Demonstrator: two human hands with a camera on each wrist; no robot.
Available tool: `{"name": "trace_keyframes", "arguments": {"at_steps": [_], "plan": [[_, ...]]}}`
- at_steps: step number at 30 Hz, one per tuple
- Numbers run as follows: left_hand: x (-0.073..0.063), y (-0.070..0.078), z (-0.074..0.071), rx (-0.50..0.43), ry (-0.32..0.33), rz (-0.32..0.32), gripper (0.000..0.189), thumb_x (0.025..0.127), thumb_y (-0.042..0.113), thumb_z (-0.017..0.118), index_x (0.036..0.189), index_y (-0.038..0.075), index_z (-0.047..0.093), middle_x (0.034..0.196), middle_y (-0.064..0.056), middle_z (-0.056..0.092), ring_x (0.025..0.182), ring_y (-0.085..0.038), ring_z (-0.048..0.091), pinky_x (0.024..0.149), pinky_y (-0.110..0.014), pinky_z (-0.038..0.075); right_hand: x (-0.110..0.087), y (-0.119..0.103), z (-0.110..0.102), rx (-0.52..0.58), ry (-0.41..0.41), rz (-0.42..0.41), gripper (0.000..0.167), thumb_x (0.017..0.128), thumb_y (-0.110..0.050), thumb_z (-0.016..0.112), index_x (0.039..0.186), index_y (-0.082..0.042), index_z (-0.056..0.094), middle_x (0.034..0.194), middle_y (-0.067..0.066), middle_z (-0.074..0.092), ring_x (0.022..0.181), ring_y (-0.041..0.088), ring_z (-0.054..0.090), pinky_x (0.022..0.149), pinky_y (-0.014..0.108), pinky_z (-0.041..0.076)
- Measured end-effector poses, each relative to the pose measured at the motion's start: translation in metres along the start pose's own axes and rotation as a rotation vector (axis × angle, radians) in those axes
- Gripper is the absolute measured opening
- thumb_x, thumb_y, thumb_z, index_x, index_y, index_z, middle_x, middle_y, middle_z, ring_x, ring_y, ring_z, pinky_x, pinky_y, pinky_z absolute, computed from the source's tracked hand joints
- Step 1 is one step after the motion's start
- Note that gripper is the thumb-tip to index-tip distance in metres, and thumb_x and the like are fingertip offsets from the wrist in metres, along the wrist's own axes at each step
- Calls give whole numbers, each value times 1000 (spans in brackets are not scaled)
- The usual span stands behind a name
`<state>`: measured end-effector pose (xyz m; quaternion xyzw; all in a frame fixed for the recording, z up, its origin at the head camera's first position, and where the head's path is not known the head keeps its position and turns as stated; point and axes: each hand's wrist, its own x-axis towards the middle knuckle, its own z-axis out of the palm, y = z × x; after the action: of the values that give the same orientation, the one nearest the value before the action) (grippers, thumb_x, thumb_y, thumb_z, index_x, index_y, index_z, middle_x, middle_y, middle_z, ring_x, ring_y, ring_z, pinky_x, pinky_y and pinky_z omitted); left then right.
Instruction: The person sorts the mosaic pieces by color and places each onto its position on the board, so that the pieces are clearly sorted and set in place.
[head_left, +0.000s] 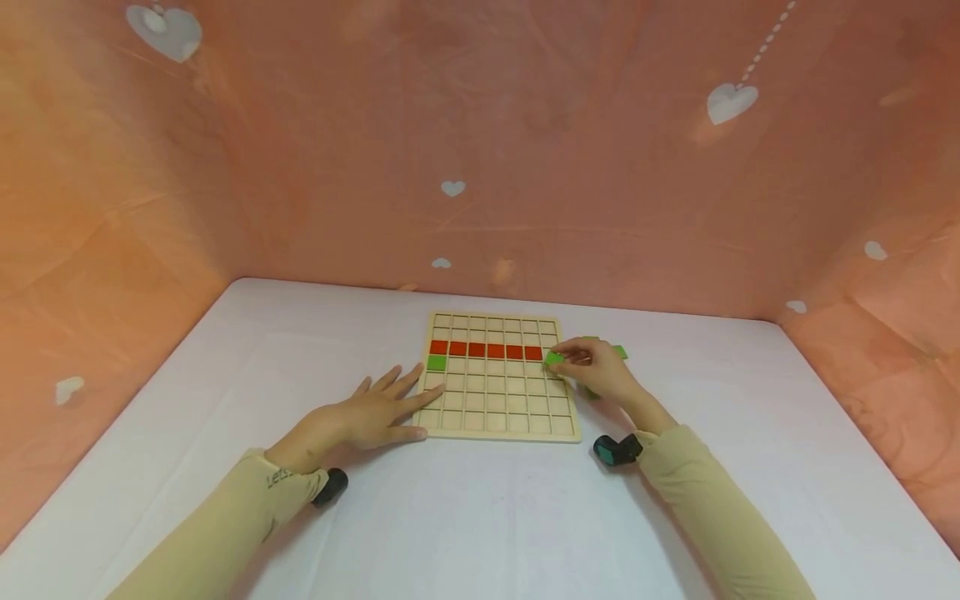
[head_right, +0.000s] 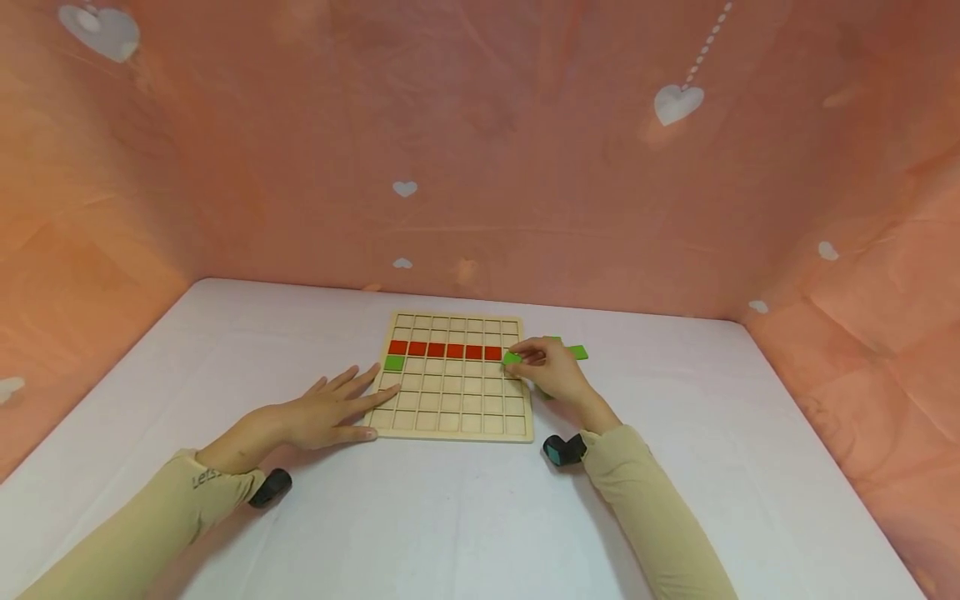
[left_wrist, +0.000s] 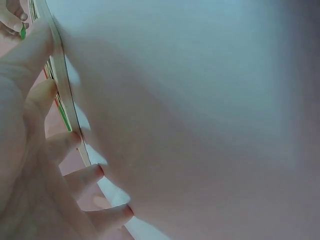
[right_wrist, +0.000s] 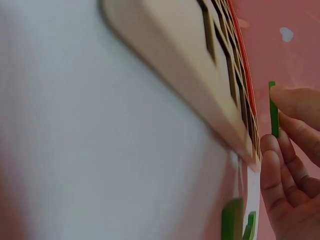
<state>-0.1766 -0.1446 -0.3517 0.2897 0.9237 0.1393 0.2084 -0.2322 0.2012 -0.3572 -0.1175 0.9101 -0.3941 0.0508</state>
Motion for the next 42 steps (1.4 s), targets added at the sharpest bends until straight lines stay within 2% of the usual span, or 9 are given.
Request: {"name": "trace_keyframes", "arguments": {"at_steps": [8,17,22,31,35,42], "plan": [[1,2,0,3,-4,-9,66,97,47,48,153,22,23,160,-20,4,144,-50,3,107,-73,6,5,-6,9,1,-12,8,33,88,-18,70,116,-3,67,106,15,66,99,28,62,90,44,49],[1,2,1,9,-5,-14,66,98,47,47,154,22,23,161,-19,4,144,-49,2,107,-73,6,10,-13,16,12,-22,-73,32,87,-15,71,115,-1,67,111,16,66,97,28,62,89,43,50],[1,2,1,6,-9,-20,66,98,47,47,154,23,23,161,-19,4,145,-48,2,108,-72,5,11,-17,20,32,-39,-64,32,87,-14,70,116,-1,66,111,16,66,97,27,61,88,42,50],[1,2,-2,19,-29,-23,66,98,46,47,154,22,21,161,-19,2,145,-48,1,108,-73,6,17,-27,28,28,-55,-66,32,86,-17,72,115,-5,68,104,11,67,91,21,61,80,33,49],[1,2,-2,19,-27,-24,66,98,46,47,154,22,21,161,-19,2,144,-49,2,108,-73,6,20,-31,32,64,-70,-76,31,86,-14,71,115,-3,67,101,12,67,88,19,60,78,29,48],[2,1,-3,14,-25,-19,66,98,45,48,154,22,22,161,-20,3,144,-49,3,108,-73,7,25,-35,40,91,-80,-77,30,86,-12,71,114,-2,67,100,11,65,86,18,59,77,28,48]]}}
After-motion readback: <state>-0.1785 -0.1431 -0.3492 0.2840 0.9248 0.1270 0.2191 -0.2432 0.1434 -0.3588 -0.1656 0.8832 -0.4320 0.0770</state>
